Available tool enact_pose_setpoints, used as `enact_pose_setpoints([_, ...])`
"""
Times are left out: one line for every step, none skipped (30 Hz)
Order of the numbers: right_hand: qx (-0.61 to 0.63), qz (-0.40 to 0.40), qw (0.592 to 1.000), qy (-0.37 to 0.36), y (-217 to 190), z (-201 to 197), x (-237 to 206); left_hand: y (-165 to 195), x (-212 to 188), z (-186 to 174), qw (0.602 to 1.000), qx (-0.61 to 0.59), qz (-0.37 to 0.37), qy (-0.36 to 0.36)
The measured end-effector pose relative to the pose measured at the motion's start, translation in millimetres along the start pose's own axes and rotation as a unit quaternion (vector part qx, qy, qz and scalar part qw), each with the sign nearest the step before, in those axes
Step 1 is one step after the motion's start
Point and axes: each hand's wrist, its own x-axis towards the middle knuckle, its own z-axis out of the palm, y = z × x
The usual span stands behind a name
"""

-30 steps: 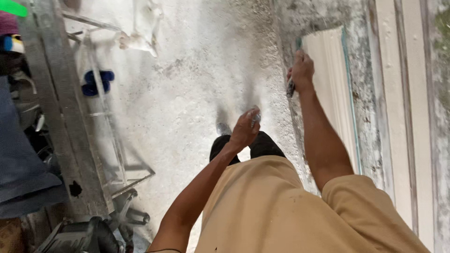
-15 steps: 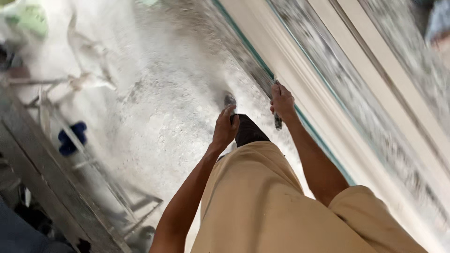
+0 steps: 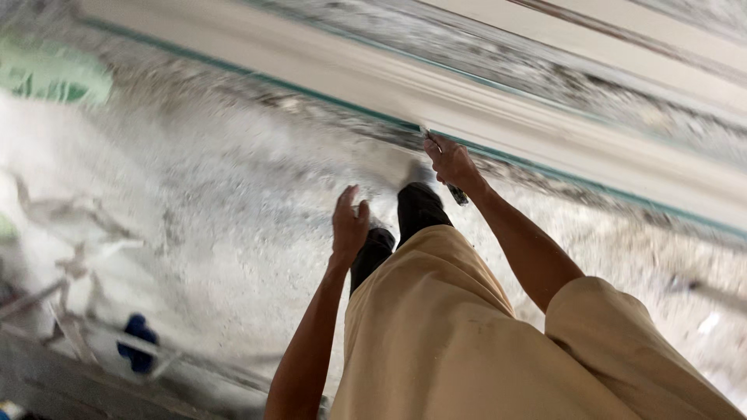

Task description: The person smooths long white plaster cornice moldings laid on a workbench, running a sponge along their grooved faces and edges. They work along each strip section by section, steadying the molding with the other hand, and continue over several moldings on the bench.

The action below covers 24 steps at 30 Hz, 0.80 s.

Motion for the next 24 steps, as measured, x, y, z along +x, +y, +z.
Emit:
enact_pose_setpoints([-0.042, -0.064, 0.997, 0.013, 25, -18, -10, 5, -6, 12, 1.0, -0.003, 0.008, -0.003])
enact_pose_setpoints([-0.084, -0.133, 0.987, 0.039, 50, -37, -21, 11, -12, 25, 1.0, -0.011, 0.018, -0.009])
enact_pose_setpoints([-0.222, -0.289, 0.928, 0.079, 73, -57, -31, 18, -18, 39, 0.999, -0.02, 0.027, -0.017])
enact_pose_setpoints([-0.325, -0.393, 0.849, 0.136, 94, -78, -44, 25, -23, 52, 0.999, -0.038, 0.019, -0.025])
enact_pose_setpoints([-0.373, -0.443, 0.797, 0.171, 117, -98, -57, 34, -27, 68, 0.998, -0.054, 0.009, -0.029])
enact_pose_setpoints([-0.339, -0.415, 0.83, 0.154, 140, -117, -69, 44, -30, 86, 0.998, -0.041, -0.014, -0.052])
enact_pose_setpoints([-0.256, -0.327, 0.899, 0.139, 165, -137, -81, 53, -33, 103, 0.996, -0.026, -0.038, -0.072])
enact_pose_setpoints([-0.165, -0.236, 0.95, 0.119, 185, -159, -98, 64, -37, 123, 0.994, -0.008, -0.064, -0.09])
enact_pose_setpoints([-0.071, -0.143, 0.982, 0.097, 204, -181, -114, 74, -38, 147, 0.994, -0.011, -0.059, -0.092])
enact_pose_setpoints([-0.068, -0.096, 0.989, 0.085, 221, -206, -130, 88, -42, 172, 0.994, -0.014, -0.055, -0.094])
enact_pose_setpoints([-0.062, -0.05, 0.994, 0.073, 238, -230, -145, 100, -46, 197, 0.994, -0.015, -0.051, -0.095])
enact_pose_setpoints([-0.056, -0.003, 0.997, 0.058, 254, -254, -160, 114, -49, 225, 0.992, -0.034, -0.062, -0.101])
enact_pose_setpoints([-0.064, -0.005, 0.996, 0.065, 270, -277, -174, 130, -55, 253, 0.99, -0.049, -0.074, -0.107])
enact_pose_setpoints([-0.071, -0.008, 0.995, 0.073, 287, -299, -190, 141, -64, 275, 0.988, -0.063, -0.086, -0.113])
enact_pose_setpoints([-0.083, -0.014, 0.993, 0.082, 303, -321, -204, 154, -71, 293, 0.989, -0.036, -0.055, -0.129])
enact_pose_setpoints([-0.071, 0.017, 0.994, 0.076, 318, -342, -215, 167, -76, 311, 0.989, -0.012, -0.023, -0.143])
enact_pose_setpoints([-0.057, 0.05, 0.995, 0.068, 333, -362, -228, 180, -81, 326, 0.987, 0.013, 0.009, -0.157])
enact_pose_setpoints([-0.042, 0.083, 0.994, 0.06, 349, -384, -243, 192, -86, 341, 0.987, 0.008, 0.017, -0.163])
enact_pose_setpoints([-0.097, 0.033, 0.992, 0.071, 364, -408, -259, 203, -91, 352, 0.986, 0.003, 0.024, -0.166])
enact_pose_setpoints([-0.15, -0.018, 0.985, 0.08, 377, -422, -270, 212, -95, 360, 0.985, 0.001, 0.03, -0.17])
enact_pose_setpoints([-0.086, 0.146, 0.983, 0.071, 391, -435, -285, 218, -98, 365, 0.985, 0.012, 0.029, -0.169])
enact_pose_setpoints([-0.019, 0.305, 0.95, 0.059, 405, -446, -306, 223, -101, 369, 0.985, 0.022, 0.028, -0.169])
enact_pose_setpoints([-0.011, 0.295, 0.954, 0.048, 418, -447, -321, 226, -104, 372, 0.984, 0.031, 0.027, -0.17])
enact_pose_setpoints([-0.004, 0.286, 0.958, 0.038, 432, -450, -337, 227, -108, 373, 0.986, -0.003, 0.018, -0.165])
